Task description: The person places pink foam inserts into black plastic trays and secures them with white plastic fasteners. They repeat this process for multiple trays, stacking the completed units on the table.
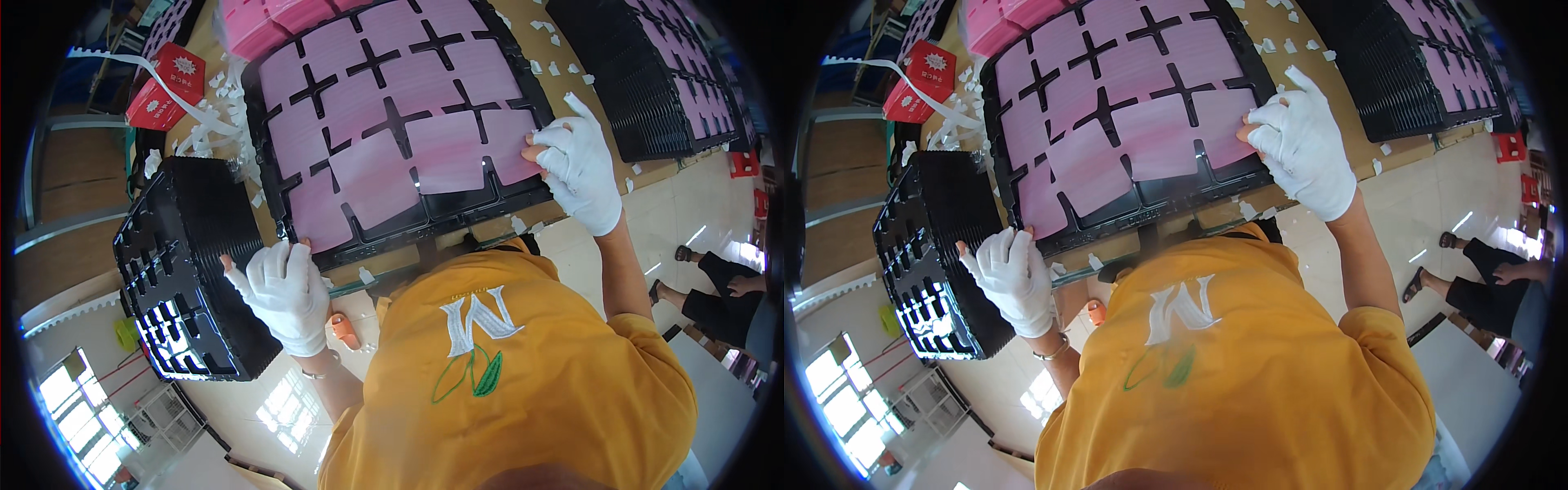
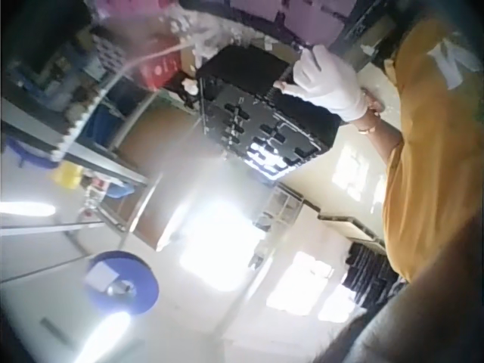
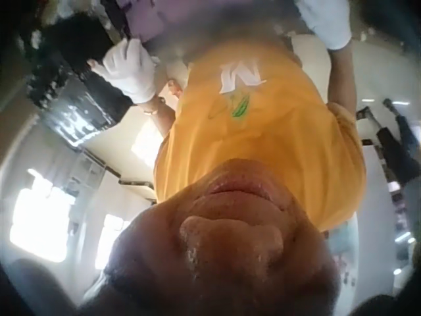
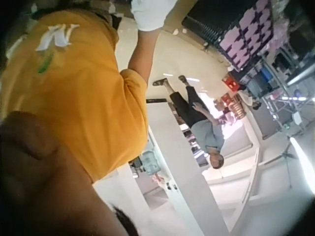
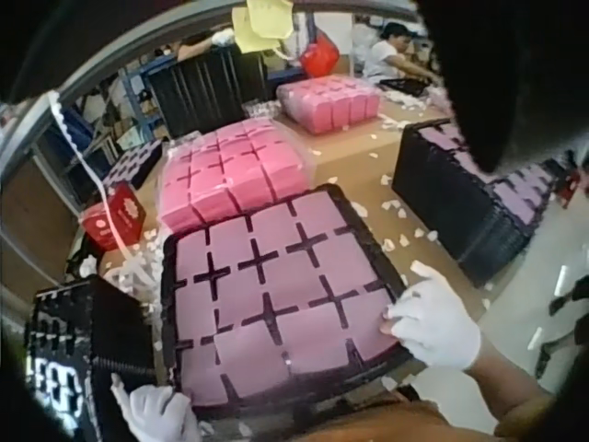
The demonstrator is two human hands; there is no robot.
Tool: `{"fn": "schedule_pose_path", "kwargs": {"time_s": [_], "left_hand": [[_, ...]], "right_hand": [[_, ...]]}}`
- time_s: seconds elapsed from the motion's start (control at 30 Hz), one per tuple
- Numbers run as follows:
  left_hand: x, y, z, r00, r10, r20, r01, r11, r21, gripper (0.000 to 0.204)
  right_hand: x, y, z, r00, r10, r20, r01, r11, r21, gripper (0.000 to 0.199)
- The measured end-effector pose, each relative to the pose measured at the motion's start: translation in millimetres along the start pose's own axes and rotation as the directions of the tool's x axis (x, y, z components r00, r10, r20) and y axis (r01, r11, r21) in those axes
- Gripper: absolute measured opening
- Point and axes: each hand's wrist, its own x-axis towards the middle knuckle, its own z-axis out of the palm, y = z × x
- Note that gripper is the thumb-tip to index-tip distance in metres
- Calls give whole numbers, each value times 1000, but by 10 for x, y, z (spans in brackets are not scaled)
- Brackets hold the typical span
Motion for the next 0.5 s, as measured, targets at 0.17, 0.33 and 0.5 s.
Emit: {"fn": "schedule_pose_path", "kwargs": {"time_s": [0.17, 0.33, 0.5], "left_hand": [[5, 39, -103, 1000, -2, 23, 3, 999, -54, 22], [18, -7, -28, 1000, 15, 2, -15, 1000, -24, 22], [88, -70, -76, 999, 12, -52, -14, 999, -43, 22]], "right_hand": [[5, 20, -1, 1000, 3, 9, -2, 1000, -28, 25], [42, 22, -32, 1000, -10, -23, 10, 1000, 24, 34], [114, 30, -69, 992, 58, -109, -50, 996, 75, 34]]}}
